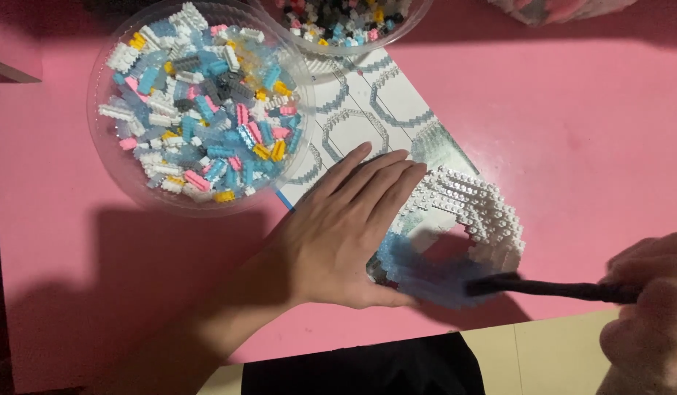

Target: Assembling a toy robot using interlocking blocks and a small plastic hammer

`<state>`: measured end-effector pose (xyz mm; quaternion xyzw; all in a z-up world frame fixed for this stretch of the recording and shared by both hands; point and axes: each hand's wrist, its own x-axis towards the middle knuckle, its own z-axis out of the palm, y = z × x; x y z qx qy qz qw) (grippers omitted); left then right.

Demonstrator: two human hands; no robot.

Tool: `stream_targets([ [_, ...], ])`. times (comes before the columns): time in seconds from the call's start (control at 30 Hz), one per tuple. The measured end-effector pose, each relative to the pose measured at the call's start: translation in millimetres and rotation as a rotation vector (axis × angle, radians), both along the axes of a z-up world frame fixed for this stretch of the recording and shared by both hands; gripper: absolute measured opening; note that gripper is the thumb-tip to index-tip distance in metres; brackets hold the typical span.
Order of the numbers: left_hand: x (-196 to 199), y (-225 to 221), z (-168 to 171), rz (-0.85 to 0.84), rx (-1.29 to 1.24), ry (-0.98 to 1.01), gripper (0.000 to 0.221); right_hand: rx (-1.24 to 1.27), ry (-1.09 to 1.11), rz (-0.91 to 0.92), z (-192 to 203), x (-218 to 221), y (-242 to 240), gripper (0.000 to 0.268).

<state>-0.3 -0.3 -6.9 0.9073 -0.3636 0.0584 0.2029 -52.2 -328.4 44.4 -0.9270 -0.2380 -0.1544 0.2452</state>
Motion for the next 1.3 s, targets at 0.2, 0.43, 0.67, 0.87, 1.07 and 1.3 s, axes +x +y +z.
stream_targets([
  [0.2,-0.3,0.4,1.8,0.005,-0.048,-0.013,0.138,0.243,-0.008,-0.075,10.6,26.8,74.1,0.053],
  [0.43,-1.0,-0.8,-1.8,0.018,-0.003,-0.003,0.138,0.309,0.134,0.001,-17.7,22.8,64.1,0.029],
  [0.67,-1.1,0.6,-2.9,0.007,0.009,0.001,0.148,0.314,0.226,0.005,-11.1,23.5,69.1,0.042],
  [0.87,-0.1,-0.3,-5.0,0.009,0.017,0.006,0.147,0.175,0.298,-0.154,-5.5,15.9,58.4,0.042],
  [1.07,0.4,0.8,-2.4,0.017,0.003,-0.004,0.140,0.508,-0.068,0.062,-46.9,20.3,60.8,0.027],
  [1.3,-0.8,0.1,-3.2,0.014,0.014,0.013,0.142,0.346,0.284,-0.192,-5.3,5.4,65.9,0.047],
])
